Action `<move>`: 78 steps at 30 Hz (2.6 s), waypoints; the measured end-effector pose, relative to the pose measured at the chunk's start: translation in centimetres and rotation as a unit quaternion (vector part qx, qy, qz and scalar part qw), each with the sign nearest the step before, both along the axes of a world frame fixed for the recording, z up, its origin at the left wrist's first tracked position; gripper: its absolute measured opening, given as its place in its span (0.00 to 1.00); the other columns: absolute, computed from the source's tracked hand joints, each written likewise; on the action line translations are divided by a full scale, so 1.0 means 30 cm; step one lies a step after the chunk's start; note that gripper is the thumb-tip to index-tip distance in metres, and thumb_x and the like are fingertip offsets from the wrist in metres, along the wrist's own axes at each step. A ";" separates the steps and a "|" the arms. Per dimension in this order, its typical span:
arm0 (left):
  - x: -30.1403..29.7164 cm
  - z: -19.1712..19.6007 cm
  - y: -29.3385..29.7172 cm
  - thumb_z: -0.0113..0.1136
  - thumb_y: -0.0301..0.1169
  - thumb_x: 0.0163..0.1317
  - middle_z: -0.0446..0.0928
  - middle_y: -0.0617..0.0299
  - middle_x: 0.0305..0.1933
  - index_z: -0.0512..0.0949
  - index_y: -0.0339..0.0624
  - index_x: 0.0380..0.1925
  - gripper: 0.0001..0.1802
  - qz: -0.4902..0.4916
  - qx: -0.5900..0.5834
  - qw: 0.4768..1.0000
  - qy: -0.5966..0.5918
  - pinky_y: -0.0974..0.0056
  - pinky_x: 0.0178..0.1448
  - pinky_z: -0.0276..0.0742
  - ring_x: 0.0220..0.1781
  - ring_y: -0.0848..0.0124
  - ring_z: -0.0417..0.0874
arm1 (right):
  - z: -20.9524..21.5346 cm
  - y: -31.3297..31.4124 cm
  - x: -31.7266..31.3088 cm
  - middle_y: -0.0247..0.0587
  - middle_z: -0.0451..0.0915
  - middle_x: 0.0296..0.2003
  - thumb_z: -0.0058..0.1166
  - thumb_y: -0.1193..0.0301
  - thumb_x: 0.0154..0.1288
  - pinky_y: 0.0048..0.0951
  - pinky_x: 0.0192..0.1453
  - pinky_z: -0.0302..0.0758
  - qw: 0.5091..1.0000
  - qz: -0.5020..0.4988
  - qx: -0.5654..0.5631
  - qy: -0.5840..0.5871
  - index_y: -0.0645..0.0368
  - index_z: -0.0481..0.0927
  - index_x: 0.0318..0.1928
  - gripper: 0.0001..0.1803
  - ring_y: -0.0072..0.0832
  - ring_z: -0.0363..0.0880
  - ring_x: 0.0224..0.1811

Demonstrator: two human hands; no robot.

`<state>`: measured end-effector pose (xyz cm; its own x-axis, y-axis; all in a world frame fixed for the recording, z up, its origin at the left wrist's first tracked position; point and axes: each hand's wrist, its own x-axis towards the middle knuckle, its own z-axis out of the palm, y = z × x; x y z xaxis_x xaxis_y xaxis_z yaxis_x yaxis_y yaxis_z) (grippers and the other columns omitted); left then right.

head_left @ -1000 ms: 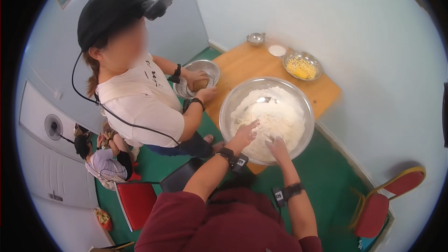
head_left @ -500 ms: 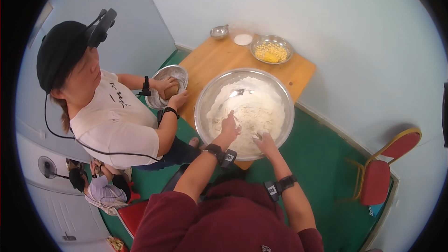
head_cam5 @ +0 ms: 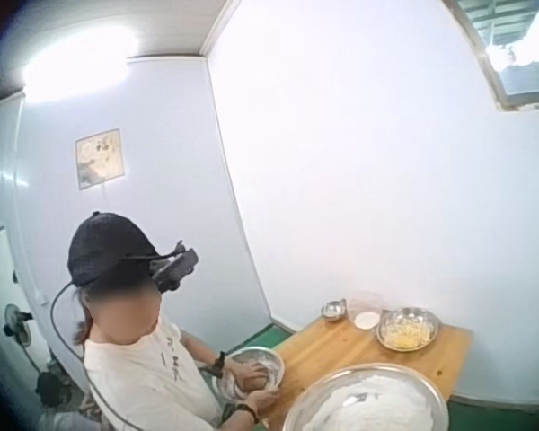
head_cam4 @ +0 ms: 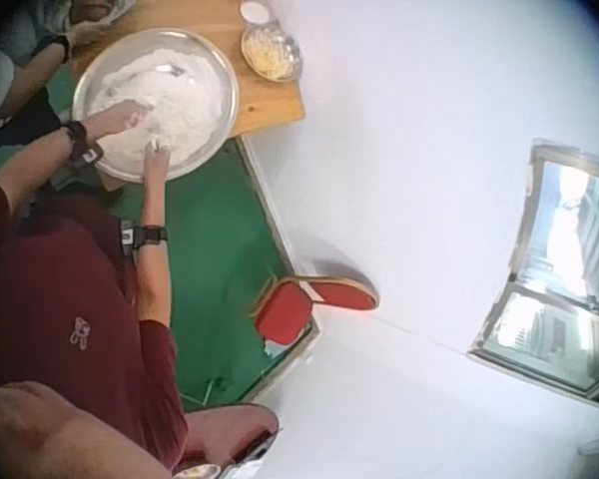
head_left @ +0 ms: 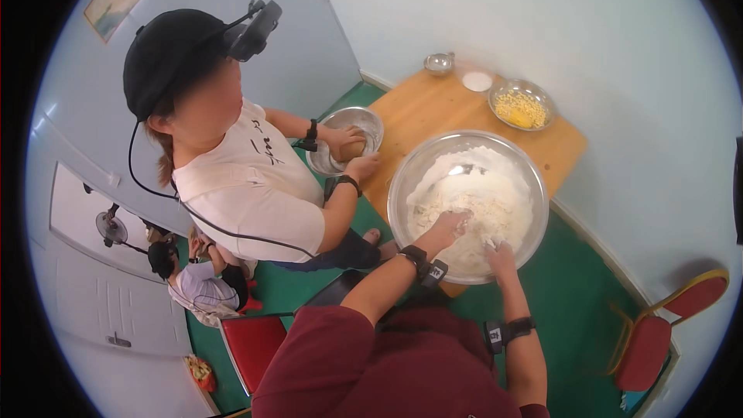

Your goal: The person mixes flour and water in a bowl by hand, then carries the bowl to a table and adds more water from a small bowl while continuing to mix the dough.

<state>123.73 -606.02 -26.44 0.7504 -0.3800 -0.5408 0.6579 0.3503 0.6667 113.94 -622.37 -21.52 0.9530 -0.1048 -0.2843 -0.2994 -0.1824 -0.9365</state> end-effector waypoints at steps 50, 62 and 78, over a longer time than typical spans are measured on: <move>-0.110 0.024 0.176 0.54 0.34 0.50 0.74 0.48 0.42 0.72 0.37 0.45 0.21 -0.084 0.533 0.771 -0.338 0.62 0.48 0.71 0.45 0.60 0.75 | -0.042 -0.081 0.040 0.60 0.73 0.39 0.56 0.64 0.50 0.40 0.47 0.68 0.954 0.136 -0.269 -0.009 0.68 0.72 0.39 0.20 0.49 0.71 0.45; -0.188 0.004 0.205 0.52 0.31 0.50 0.75 0.47 0.39 0.74 0.38 0.39 0.16 -0.084 0.552 0.732 -0.390 0.59 0.48 0.70 0.41 0.55 0.75 | -0.210 0.172 0.061 0.56 0.75 0.33 0.56 0.63 0.45 0.40 0.47 0.69 0.824 0.347 -0.435 -0.109 0.69 0.74 0.36 0.21 0.49 0.72 0.41; -0.144 0.093 0.153 0.51 0.15 0.42 0.78 0.54 0.34 0.76 0.35 0.32 0.14 -0.049 0.506 0.687 -0.520 0.64 0.38 0.74 0.35 0.59 0.79 | 0.544 -0.031 0.204 0.44 0.71 0.43 0.58 0.68 0.49 0.31 0.46 0.70 0.693 -0.167 0.592 0.376 0.59 0.72 0.43 0.19 0.36 0.73 0.43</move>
